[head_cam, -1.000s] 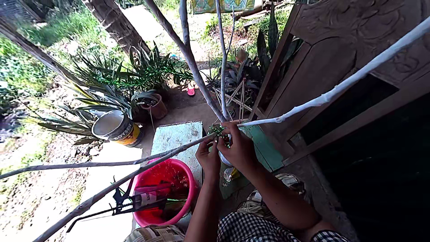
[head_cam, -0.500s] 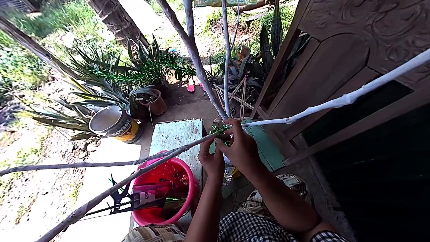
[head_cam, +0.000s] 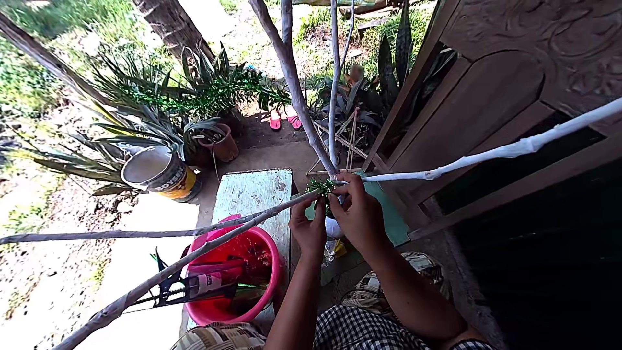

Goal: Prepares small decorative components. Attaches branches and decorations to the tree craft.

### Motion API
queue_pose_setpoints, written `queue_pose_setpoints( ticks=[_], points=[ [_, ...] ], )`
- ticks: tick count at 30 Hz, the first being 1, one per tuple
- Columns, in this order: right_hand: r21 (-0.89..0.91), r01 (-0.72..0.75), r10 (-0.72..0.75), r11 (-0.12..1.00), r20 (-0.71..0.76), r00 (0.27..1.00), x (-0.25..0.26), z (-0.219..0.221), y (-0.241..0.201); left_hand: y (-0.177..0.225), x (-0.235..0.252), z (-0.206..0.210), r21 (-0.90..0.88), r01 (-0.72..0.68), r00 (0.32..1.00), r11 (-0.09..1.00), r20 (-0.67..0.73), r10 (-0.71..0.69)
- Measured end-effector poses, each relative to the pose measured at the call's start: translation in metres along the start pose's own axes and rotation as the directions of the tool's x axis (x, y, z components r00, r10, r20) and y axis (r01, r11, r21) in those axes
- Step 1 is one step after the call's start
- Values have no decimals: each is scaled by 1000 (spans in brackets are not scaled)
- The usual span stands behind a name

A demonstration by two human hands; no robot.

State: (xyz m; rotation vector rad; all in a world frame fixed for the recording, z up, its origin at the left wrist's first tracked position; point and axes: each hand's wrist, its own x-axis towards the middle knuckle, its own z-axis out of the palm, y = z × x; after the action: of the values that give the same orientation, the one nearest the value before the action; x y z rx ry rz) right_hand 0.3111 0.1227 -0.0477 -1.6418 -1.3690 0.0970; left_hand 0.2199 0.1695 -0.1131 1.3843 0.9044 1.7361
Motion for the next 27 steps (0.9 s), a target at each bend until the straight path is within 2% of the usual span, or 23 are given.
queue_pose_setpoints(
  ticks=[3, 6, 16, 21, 27],
  points=[
    [-8, 10, -10, 1000, -13, 1000, -2, 1, 1, 4, 2, 2, -79, 78, 997, 994, -9, -79],
    [-10, 31, -31, 999, -39, 999, -4, 4, 3, 4, 4, 2, -118, 95, 995, 988, -9, -97],
    [-3, 60, -60, 998, -60, 996, -3, 6, 3, 4, 14, 0, -90, 75, 997, 993, 29, -73],
    [-7, 67, -68, 998, -45, 997, -2, 5, 1, 10, 19, -1, -105, 148, 989, 983, 38, -144],
    [10, 90, -90, 996, -40, 995, -3, 5, 1, 9, 23, -8, -26, 18, 993, 1000, 115, -15]
  ],
)
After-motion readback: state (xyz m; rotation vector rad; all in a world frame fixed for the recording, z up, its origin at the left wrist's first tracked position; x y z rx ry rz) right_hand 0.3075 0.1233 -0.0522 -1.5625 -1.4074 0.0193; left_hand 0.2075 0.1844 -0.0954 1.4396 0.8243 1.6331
